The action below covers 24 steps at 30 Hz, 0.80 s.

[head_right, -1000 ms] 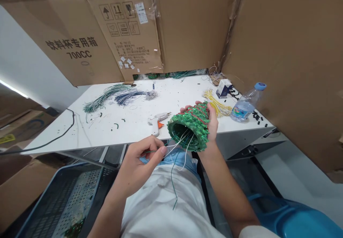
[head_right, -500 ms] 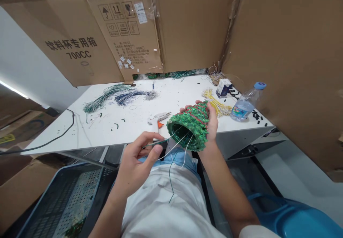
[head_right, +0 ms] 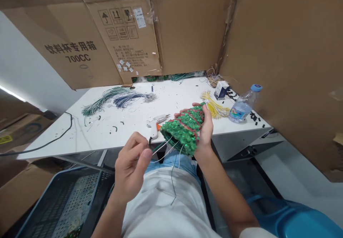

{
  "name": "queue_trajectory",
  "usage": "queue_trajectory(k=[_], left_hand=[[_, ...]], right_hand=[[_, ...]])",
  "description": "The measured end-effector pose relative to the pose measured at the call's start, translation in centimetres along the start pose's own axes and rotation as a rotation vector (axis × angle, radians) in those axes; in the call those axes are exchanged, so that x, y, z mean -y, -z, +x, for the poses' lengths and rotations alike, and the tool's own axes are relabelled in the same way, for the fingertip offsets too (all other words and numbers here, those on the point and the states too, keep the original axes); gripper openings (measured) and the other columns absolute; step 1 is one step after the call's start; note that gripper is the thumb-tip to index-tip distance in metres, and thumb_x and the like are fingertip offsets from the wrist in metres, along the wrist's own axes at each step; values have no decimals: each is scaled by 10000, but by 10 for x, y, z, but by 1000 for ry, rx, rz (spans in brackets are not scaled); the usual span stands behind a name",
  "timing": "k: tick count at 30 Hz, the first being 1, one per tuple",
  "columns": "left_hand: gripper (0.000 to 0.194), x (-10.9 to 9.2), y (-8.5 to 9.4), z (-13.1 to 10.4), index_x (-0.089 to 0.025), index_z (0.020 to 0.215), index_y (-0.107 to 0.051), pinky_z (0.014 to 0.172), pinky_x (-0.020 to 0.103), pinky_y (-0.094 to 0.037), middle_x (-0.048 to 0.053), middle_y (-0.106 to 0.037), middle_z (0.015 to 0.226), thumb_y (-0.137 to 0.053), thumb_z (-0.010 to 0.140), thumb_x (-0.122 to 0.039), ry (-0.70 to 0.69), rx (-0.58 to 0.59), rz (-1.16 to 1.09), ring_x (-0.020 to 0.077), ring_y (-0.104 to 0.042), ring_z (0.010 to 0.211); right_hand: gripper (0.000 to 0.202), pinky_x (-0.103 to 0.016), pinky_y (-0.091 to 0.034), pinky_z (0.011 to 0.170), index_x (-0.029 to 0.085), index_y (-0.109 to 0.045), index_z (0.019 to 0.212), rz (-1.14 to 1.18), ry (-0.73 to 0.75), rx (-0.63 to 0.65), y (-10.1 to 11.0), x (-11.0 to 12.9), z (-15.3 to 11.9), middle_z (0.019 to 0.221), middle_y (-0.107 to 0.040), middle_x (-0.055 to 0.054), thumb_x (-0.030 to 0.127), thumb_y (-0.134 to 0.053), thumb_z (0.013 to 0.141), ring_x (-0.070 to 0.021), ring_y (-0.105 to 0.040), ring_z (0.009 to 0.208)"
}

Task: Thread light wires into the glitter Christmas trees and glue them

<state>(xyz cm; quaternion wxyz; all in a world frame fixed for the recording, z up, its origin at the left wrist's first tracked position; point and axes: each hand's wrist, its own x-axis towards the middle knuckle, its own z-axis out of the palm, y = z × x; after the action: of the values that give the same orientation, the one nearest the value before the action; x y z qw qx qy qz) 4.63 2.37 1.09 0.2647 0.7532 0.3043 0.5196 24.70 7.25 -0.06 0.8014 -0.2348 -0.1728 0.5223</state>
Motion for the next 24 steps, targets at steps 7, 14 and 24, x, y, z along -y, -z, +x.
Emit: queue_trajectory(k=[7,14,24], left_hand=[[497,0,-21,-15,-218,786,-592,709,353,-487,34,-565,731,-432,1184,-468,59,-48,-488,190,-559,750],[540,21,-42,-32,-210,776,-594,592,260,-448,-9,-523,680,-612,1074,-660,481,-118,-473,136,-455,633],[544,35,-52,-34,-176,621,-648,586,248,-465,3,-588,611,-648,1041,-522,309,-308,-275,141,-491,602]], right_hand=[[345,-409,-683,691,294,-622,1081,-130,162,13,-18,0,-21,760,-802,20,629,-654,1004,-246,-818,677],[255,-477,-654,840,310,-641,1075,-251,520,-9,-31,-3,-42,706,-766,18,559,-602,1036,-286,-830,736],[233,-471,-651,636,297,-653,1217,-250,856,200,-32,-19,-48,821,-844,-8,364,-593,1002,-273,-783,616]])
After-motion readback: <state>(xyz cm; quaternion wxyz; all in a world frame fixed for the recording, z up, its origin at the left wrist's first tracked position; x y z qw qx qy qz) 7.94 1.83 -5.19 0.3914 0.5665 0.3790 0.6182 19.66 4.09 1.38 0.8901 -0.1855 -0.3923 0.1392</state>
